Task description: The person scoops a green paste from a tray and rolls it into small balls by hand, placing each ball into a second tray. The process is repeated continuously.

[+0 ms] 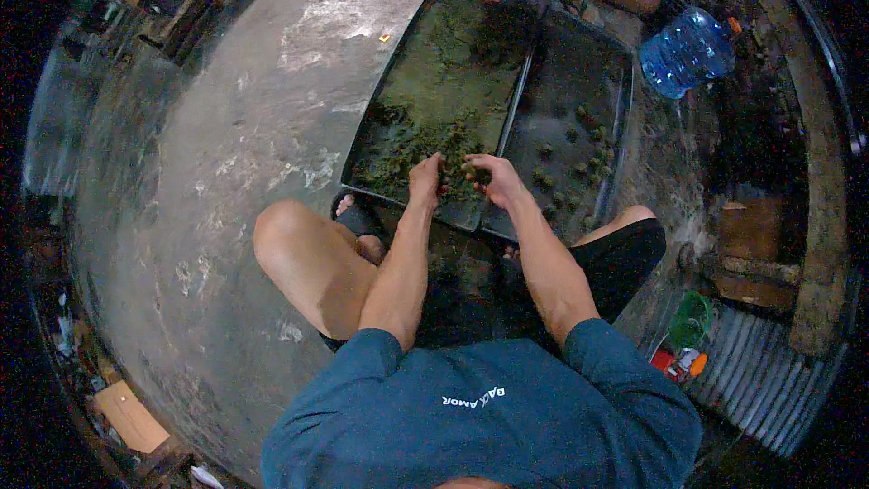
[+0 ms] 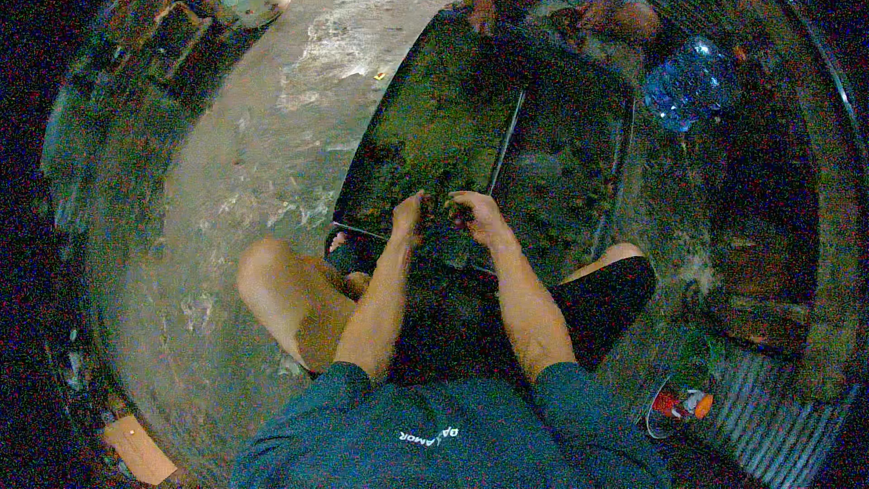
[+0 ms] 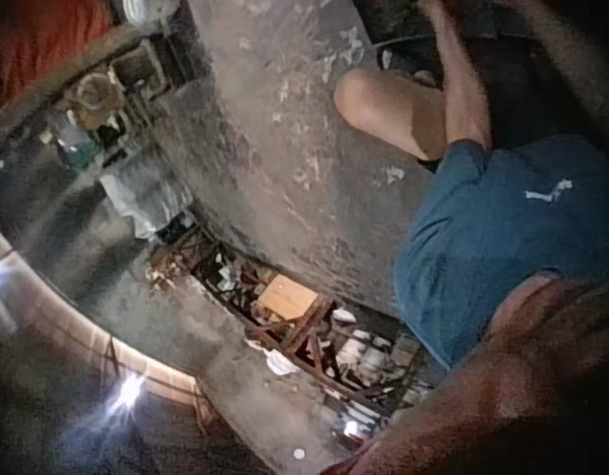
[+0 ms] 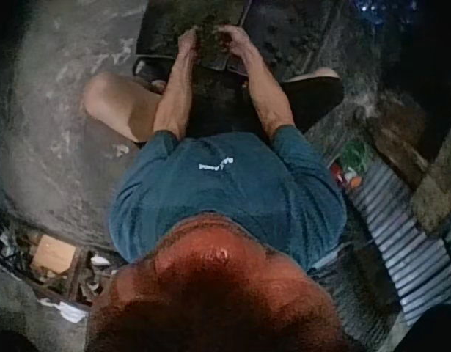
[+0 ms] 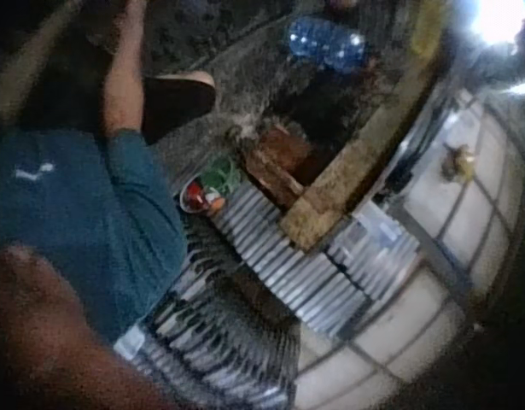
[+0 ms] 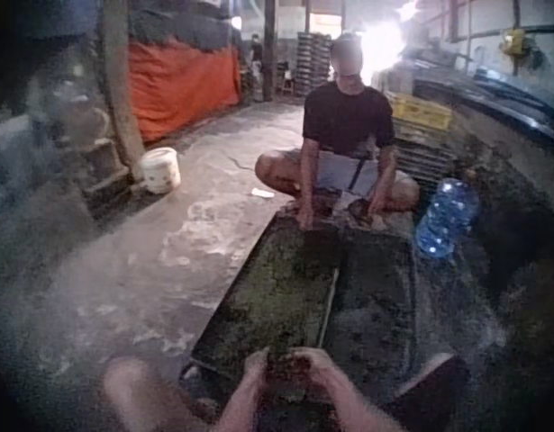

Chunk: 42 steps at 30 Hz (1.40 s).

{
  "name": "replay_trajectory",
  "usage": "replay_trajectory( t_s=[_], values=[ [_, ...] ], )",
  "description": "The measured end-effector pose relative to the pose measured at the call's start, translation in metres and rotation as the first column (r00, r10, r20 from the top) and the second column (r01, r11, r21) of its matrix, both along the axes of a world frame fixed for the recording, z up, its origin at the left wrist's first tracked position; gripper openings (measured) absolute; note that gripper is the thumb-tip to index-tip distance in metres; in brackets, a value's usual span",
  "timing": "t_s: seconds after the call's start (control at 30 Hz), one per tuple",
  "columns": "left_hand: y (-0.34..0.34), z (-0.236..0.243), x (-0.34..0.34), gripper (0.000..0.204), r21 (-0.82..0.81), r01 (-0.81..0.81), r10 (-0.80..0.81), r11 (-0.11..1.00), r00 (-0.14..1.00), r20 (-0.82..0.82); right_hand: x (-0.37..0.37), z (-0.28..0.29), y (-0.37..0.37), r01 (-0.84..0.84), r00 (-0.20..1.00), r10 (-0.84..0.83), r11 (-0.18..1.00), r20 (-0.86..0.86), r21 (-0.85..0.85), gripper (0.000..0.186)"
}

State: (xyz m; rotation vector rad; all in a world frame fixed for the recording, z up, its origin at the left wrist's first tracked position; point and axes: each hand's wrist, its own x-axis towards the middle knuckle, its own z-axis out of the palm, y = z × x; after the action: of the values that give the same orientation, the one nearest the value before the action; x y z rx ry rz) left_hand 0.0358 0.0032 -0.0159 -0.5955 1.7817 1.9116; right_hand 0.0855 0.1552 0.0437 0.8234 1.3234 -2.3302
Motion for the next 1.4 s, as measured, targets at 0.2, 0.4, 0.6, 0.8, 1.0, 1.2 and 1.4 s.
replay_trajectory(
  t_s=[0.2, 0.4, 0.6, 0.8, 1.0, 1.2, 1.4],
  values=[
    [-0.02, -0.009, 0.007, 0.038, -0.222, 0.024, -0.026, 0.975, 1.0, -0.007, -0.012, -0.022, -0.023, -0.101, 0.992, 0.125, 0.816, -0.003, 0.57, 0.029],
    [-0.002, 0.029, 0.001, 0.03, 0.15, -0.156, 0.111, 0.976, 0.957, 0.27, -0.022, -0.034, -0.021, -0.014, 0.982, 0.174, 0.463, -0.076, 0.886, 0.041],
    [-0.008, 0.006, -0.004, 0.027, 0.103, 0.137, -0.142, 0.985, 0.989, 0.037, -0.029, -0.035, -0.009, -0.212, 0.963, 0.26, 0.559, 0.073, 0.801, 0.033],
    [0.0, 0.036, 0.0, 0.033, -0.149, 0.22, -0.228, 0.964, 0.973, -0.043, -0.023, -0.014, -0.019, -0.068, 0.973, 0.225, 0.491, -0.051, 0.869, 0.047],
    [0.006, 0.009, -0.012, 0.058, -0.251, 0.246, -0.263, 0.936, 0.964, -0.035, -0.032, -0.031, -0.021, -0.15, 0.93, 0.366, 0.465, -0.035, 0.873, 0.036],
    [0.001, 0.002, -0.009, 0.059, -0.297, 0.129, -0.152, 0.946, 0.987, -0.057, -0.026, -0.027, -0.036, -0.229, 0.786, 0.617, 0.329, -0.025, 0.916, 0.027],
    [-0.002, 0.023, -0.007, 0.031, -0.017, 0.032, -0.032, 0.999, 0.999, -0.032, -0.028, -0.011, -0.03, -0.136, 0.964, 0.262, 0.658, -0.055, 0.74, 0.032]
  ],
)
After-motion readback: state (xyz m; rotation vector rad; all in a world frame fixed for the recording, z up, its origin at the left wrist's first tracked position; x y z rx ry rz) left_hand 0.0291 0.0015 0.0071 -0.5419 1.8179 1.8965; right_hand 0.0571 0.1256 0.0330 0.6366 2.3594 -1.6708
